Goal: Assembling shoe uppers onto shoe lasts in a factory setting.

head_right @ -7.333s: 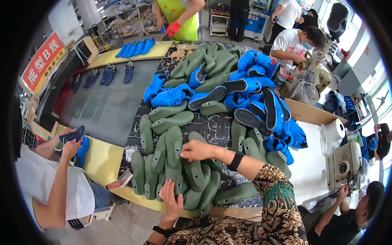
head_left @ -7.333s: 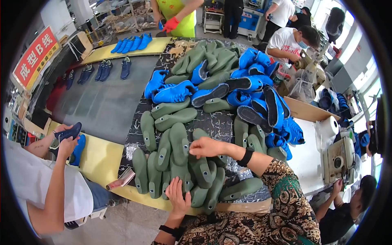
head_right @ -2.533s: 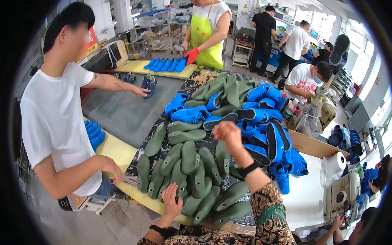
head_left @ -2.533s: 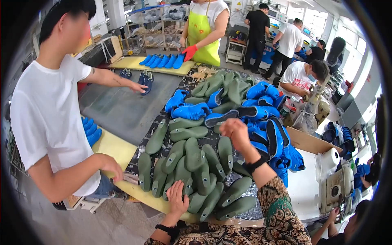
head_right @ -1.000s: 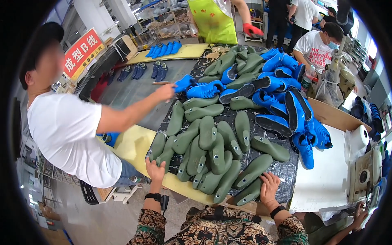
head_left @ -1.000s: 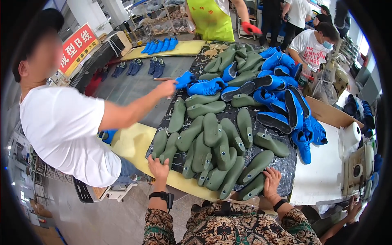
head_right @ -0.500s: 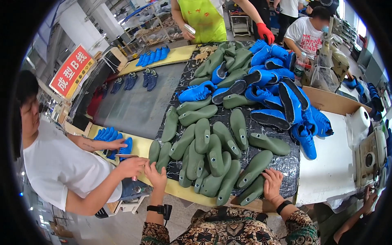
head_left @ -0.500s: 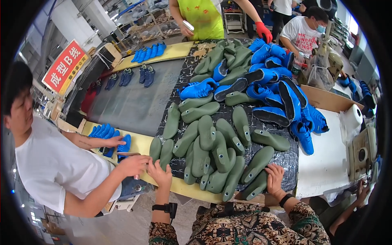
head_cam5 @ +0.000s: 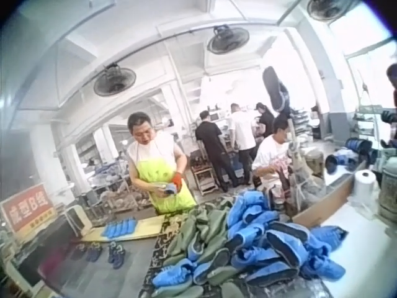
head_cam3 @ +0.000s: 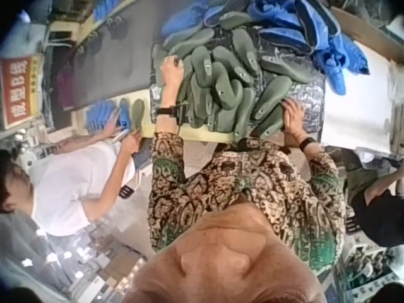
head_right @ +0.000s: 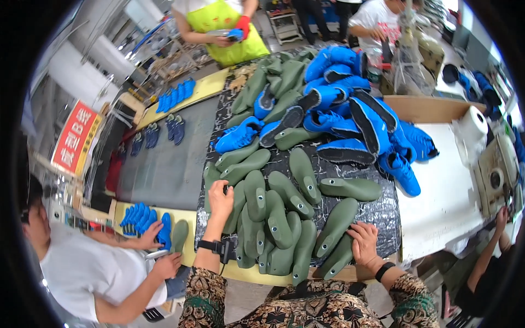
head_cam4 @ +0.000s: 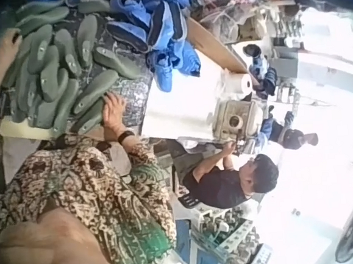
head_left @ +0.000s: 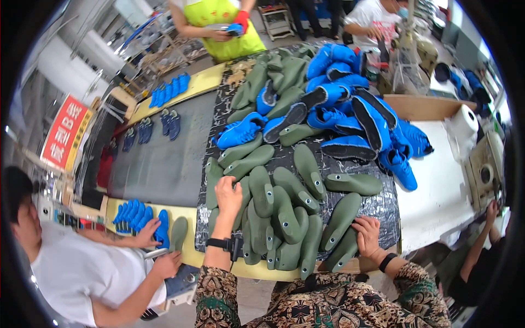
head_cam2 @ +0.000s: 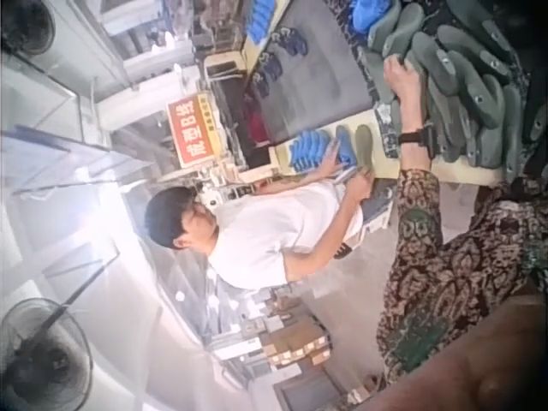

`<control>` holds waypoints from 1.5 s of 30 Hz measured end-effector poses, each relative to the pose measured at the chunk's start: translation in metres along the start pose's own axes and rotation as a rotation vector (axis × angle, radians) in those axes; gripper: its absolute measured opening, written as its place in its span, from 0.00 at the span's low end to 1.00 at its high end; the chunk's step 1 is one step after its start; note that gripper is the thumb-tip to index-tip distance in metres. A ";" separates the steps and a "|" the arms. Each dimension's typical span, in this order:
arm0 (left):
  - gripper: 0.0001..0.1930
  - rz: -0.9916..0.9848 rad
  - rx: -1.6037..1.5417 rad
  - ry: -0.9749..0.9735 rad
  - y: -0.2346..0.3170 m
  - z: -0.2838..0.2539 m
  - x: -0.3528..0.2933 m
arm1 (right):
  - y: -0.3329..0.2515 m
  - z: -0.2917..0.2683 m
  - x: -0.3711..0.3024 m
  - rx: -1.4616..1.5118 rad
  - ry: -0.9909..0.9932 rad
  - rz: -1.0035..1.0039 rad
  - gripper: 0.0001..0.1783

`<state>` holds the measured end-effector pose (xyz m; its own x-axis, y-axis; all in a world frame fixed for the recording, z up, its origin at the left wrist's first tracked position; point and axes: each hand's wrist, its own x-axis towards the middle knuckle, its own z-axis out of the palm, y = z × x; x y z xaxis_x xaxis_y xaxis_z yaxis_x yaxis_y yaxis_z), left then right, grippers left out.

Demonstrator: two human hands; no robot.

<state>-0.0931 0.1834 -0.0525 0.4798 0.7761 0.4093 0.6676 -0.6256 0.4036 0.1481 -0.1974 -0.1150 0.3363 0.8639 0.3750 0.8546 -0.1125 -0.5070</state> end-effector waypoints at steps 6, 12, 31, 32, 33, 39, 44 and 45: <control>0.15 -0.025 0.260 -0.277 -0.033 0.025 0.066 | 0.003 -0.005 0.005 0.014 -0.025 0.005 0.19; 0.14 0.176 0.080 -0.215 0.022 0.057 0.097 | 0.005 -0.007 0.006 -0.002 -0.079 0.048 0.21; 0.17 0.379 0.290 -0.532 0.120 0.167 0.150 | 0.009 -0.006 0.006 0.020 -0.052 0.096 0.19; 0.18 0.300 0.332 -0.581 0.122 0.160 0.148 | 0.009 -0.004 0.005 0.013 -0.044 0.086 0.19; 0.21 0.209 0.389 -0.604 0.118 0.148 0.150 | 0.010 -0.004 0.006 0.014 -0.035 0.062 0.19; 0.13 -0.243 -0.044 -0.685 0.079 0.070 0.140 | 0.009 -0.007 0.003 0.022 0.008 0.033 0.17; 0.13 -0.481 -0.409 -0.606 0.093 0.002 0.066 | 0.011 0.001 0.000 0.041 0.062 0.020 0.16; 0.16 -0.510 -0.462 -0.672 0.108 -0.013 0.051 | 0.009 -0.001 -0.002 0.040 0.050 0.022 0.16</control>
<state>-0.0035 0.1547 0.0223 0.5156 0.7570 -0.4013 0.6647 -0.0579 0.7448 0.1551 -0.2010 -0.1195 0.3755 0.8355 0.4012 0.8302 -0.1108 -0.5463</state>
